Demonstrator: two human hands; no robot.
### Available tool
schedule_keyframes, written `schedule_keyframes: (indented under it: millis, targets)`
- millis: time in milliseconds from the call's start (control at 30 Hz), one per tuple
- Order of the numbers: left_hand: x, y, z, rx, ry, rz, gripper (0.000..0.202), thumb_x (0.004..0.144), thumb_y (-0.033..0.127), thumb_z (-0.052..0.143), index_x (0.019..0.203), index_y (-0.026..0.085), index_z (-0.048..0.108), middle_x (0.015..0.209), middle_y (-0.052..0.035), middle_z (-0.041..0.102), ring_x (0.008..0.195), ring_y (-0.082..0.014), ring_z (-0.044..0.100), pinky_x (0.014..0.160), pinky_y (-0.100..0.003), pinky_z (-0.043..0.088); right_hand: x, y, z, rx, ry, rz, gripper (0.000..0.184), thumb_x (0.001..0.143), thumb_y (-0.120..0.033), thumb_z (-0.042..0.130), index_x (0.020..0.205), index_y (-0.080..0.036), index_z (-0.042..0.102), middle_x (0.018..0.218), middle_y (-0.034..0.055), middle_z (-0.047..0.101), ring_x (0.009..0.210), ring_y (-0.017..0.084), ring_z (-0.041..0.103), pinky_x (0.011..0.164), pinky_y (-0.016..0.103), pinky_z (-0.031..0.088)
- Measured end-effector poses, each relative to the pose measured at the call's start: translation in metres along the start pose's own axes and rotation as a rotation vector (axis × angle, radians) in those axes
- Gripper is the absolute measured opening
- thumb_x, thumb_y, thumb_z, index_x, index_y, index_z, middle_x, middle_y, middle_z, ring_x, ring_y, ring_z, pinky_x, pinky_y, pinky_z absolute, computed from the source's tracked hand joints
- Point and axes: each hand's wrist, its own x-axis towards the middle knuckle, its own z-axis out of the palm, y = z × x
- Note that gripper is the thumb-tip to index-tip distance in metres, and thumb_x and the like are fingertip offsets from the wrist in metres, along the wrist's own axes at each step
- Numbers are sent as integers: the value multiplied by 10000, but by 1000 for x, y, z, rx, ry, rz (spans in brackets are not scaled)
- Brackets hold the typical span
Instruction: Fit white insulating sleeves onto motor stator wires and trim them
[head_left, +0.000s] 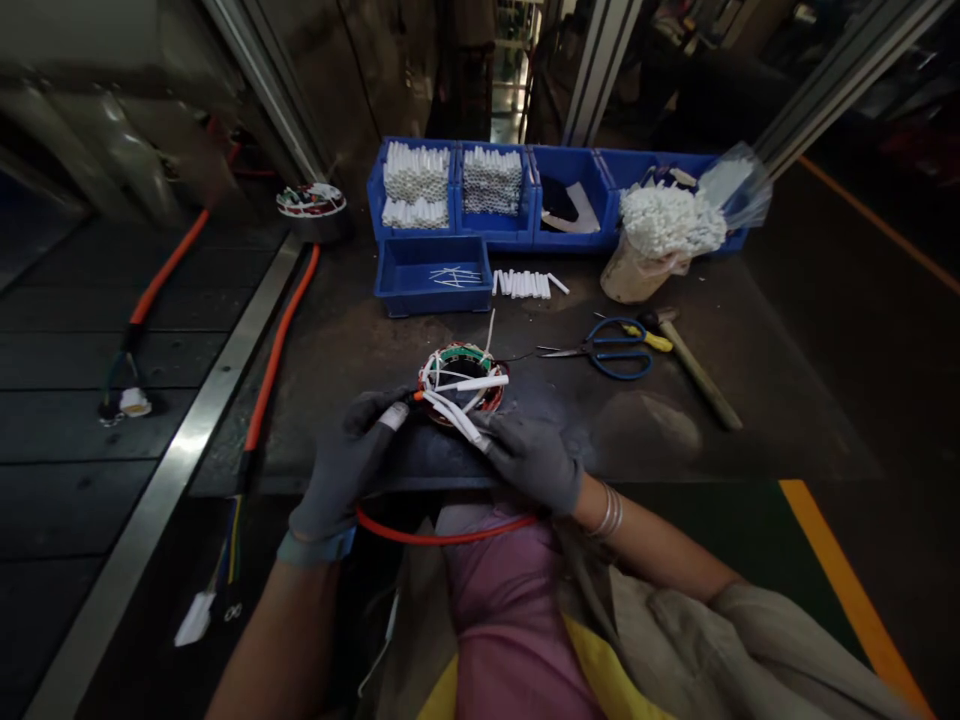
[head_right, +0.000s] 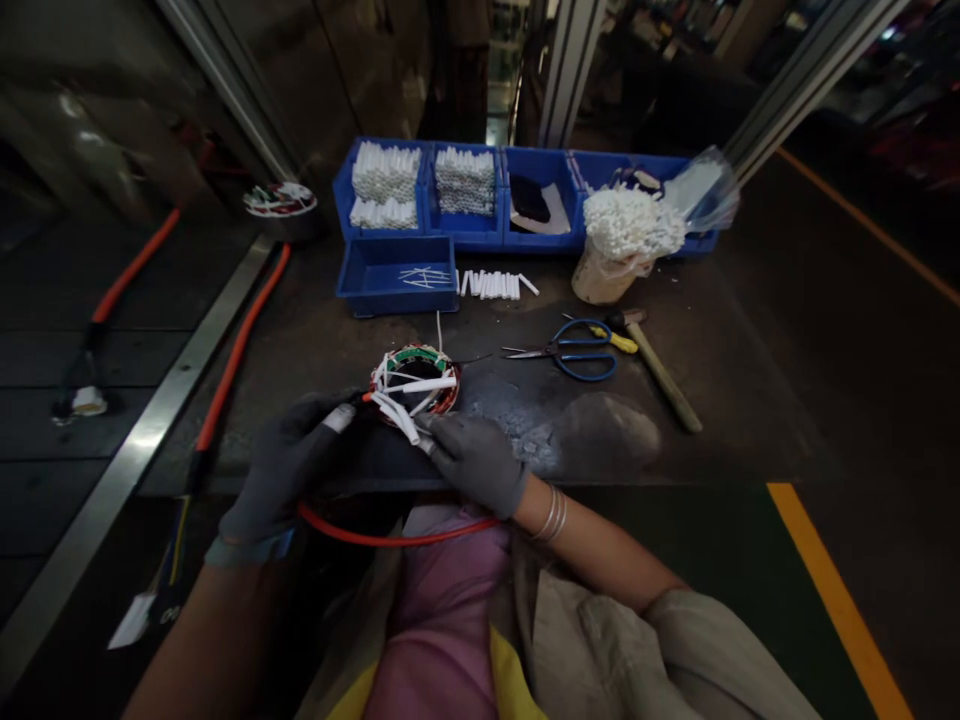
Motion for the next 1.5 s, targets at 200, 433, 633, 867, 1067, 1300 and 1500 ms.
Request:
schedule_keyframes:
  millis: [200,433,633,867,1067,1300,1500]
  targets:
    - [-6,29,0,203,159,253,318,1010,393,563,1234,242,731,1256,-48,730,1176,-253,672,1074,-413,512,-17,17,-32,332,-55,180,320,1000,-409,640,1230,-206,728,1068,91,784,944,219,742,843,317,560]
    - [27,71,41,346,-205,331,348,1005,405,525,1171,221,768,1176,-64,770,1121,-294,689,1089,-497,482,10,59,-17,1193,142,901,423,843,-471,750,1152,-196,659,977,69,720,863,213,709,755,347,598]
    - [40,82,47,169,-301,77,358,913,485,667,1152,252,794,1168,-51,776,1080,-286,716,942,-389,563,29,61,-10,1112,292,790,352,897,-475,695,1127,-208,709,995,21,705,861,164,653,776,293,552]
    - [37,84,73,7,-40,-49,262,747,426,821,919,228,810,861,-14,783,814,-223,736,708,-286,551,17,61,-20,234,256,238,233,1007,-229,575,1141,-183,759,1082,99,754,986,222,685,849,331,518]
    - [27,79,75,100,274,-26,190,720,353,806,730,202,690,702,23,675,680,-167,650,632,-264,484,14,49,-20,-93,28,-178,299,1067,-211,484,1259,-192,713,1198,120,734,1010,222,671,819,330,504]
    - [19,69,75,231,262,140,120,816,274,681,742,213,609,746,22,659,698,-157,613,700,-285,488,30,34,-37,-222,-117,-385,285,1071,-175,463,1199,-150,717,1170,152,727,967,235,651,805,360,472]
    - [20,64,72,252,188,186,54,814,245,652,778,216,625,790,9,691,754,-178,646,743,-302,503,58,23,-51,-222,-441,-319,182,1034,-189,573,1098,-150,739,1024,125,745,901,244,671,730,342,454]
